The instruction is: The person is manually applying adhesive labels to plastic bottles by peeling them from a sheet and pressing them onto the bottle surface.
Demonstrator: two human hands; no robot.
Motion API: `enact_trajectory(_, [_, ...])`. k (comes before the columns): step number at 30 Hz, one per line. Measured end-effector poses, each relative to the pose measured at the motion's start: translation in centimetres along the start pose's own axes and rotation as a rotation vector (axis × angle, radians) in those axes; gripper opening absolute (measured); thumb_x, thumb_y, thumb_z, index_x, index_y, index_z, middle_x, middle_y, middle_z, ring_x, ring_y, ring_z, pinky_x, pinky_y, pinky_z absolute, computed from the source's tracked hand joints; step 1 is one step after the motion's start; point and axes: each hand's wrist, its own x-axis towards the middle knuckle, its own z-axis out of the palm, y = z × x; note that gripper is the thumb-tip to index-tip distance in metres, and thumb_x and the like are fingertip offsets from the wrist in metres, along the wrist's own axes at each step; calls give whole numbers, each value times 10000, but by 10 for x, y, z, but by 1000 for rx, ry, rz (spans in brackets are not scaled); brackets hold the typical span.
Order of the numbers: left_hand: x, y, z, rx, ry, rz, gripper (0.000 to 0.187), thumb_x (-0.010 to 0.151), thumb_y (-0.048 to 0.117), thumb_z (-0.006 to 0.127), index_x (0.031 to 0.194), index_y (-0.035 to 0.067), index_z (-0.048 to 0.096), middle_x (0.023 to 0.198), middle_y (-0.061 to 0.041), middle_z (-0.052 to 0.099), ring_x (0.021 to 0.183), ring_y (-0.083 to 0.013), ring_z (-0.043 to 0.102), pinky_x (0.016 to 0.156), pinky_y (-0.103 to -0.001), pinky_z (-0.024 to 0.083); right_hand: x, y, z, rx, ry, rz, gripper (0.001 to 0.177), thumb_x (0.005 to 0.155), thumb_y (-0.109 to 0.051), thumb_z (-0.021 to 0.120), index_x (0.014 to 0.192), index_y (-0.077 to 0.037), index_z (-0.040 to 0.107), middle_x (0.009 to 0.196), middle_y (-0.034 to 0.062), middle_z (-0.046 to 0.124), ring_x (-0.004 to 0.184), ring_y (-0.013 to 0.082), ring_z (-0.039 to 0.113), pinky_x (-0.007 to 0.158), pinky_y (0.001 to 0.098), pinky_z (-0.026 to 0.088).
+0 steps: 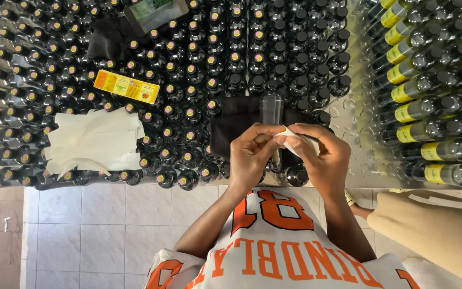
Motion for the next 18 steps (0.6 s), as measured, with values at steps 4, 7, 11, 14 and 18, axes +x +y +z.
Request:
enact_trajectory(4, [-4, -15, -5, 25, -27, -19, 217, 993, -2, 807, 1206, -39, 789, 990, -159, 819, 920, -218, 829, 834, -334, 674, -3, 2, -2, 170, 62, 172, 186, 991, -85, 838, 1143, 8, 788, 1122, 160, 815, 1129, 245, 782, 1074, 432, 609])
enact_trajectory(7, [-4, -5, -2, 47, -10, -12, 230, 1000, -7, 790, 1230, -19, 790, 1022, -142, 805, 938, -236, 827, 813, -332, 675, -4, 5, -1, 274, 109, 174, 150, 1025, -83, 766, 1130, 20, 742, 1153, 210, 794, 1166, 287, 763, 1102, 465, 586])
enact_trajectory(11, [2, 4, -13, -12, 150, 13, 252, 1041, 15, 742, 1288, -37, 733, 1141, -149, 760, 987, -211, 792, 887, -390, 683, -13, 19, -18, 270, 151, 162, 165, 1104, -189, 686, 1187, -45, 690, 1269, 212, 749, 1304, 339, 707, 1188, 498, 520])
enact_trajectory(14, [13, 19, -28, -81, 261, 45, 275, 1081, 88, 705, 1326, -19, 641, 1194, -133, 701, 1019, -220, 791, 944, -415, 690, -31, 7, -30, 228, 10, 286, 211, 1062, -219, 699, 1131, -20, 683, 1237, 235, 745, 1333, 374, 682, 1183, 562, 473])
enact_trajectory(18, [17, 9, -36, -145, 250, 115, 336, 1083, 48, 709, 1383, -9, 569, 1164, -104, 704, 995, -164, 802, 891, -340, 680, -36, -13, -36, 128, -154, 258, 137, 977, -40, 763, 1057, 58, 713, 1108, 257, 780, 1141, 377, 771, 1037, 560, 566])
